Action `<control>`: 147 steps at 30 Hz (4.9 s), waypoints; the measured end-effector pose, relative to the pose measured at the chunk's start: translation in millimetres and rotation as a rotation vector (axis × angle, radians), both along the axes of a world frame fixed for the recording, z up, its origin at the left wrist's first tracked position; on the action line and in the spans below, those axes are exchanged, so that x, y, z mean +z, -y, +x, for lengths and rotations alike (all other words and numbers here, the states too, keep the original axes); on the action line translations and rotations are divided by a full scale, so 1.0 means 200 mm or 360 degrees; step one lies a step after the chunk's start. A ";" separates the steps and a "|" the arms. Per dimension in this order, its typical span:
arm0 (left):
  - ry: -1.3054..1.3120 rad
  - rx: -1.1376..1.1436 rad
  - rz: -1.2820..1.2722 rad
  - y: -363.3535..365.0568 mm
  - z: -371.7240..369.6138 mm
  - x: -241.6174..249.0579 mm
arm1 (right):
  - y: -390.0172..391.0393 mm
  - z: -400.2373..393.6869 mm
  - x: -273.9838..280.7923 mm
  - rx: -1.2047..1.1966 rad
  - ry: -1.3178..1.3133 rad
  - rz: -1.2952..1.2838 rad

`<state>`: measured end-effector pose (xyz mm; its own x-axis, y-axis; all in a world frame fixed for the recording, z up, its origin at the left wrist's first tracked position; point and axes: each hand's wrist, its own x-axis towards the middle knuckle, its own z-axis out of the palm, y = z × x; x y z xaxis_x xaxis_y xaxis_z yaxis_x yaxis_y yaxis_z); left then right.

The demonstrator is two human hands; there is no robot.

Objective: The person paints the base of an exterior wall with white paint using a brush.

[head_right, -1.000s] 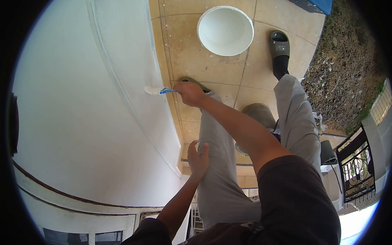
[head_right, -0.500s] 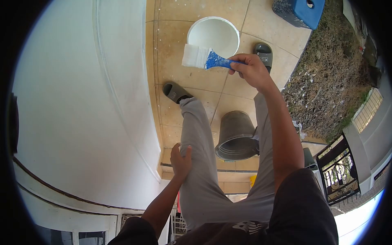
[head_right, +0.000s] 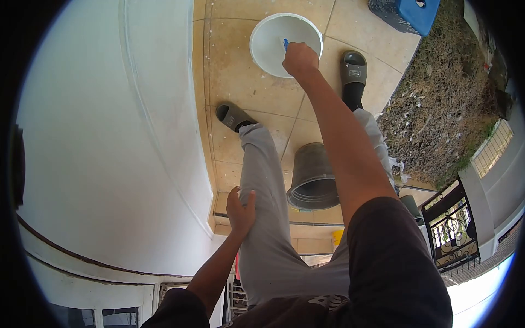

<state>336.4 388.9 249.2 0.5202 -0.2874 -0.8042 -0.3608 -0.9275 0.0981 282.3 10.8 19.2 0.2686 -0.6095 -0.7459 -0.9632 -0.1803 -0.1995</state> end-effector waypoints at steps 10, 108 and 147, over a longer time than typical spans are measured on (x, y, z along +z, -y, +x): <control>0.0001 0.0015 0.0008 0.01 0.01 0.01 | 0.04 -0.12 0.17 -0.0050 0.0116 -0.0094; 0.0001 -0.0011 -0.0065 0.06 0.01 0.02 | -0.08 -0.88 0.24 -0.1410 0.1041 0.1168; 0.0027 -0.0043 -0.0121 0.03 0.02 0.00 | -0.13 -0.97 0.10 -0.1255 0.0949 0.0946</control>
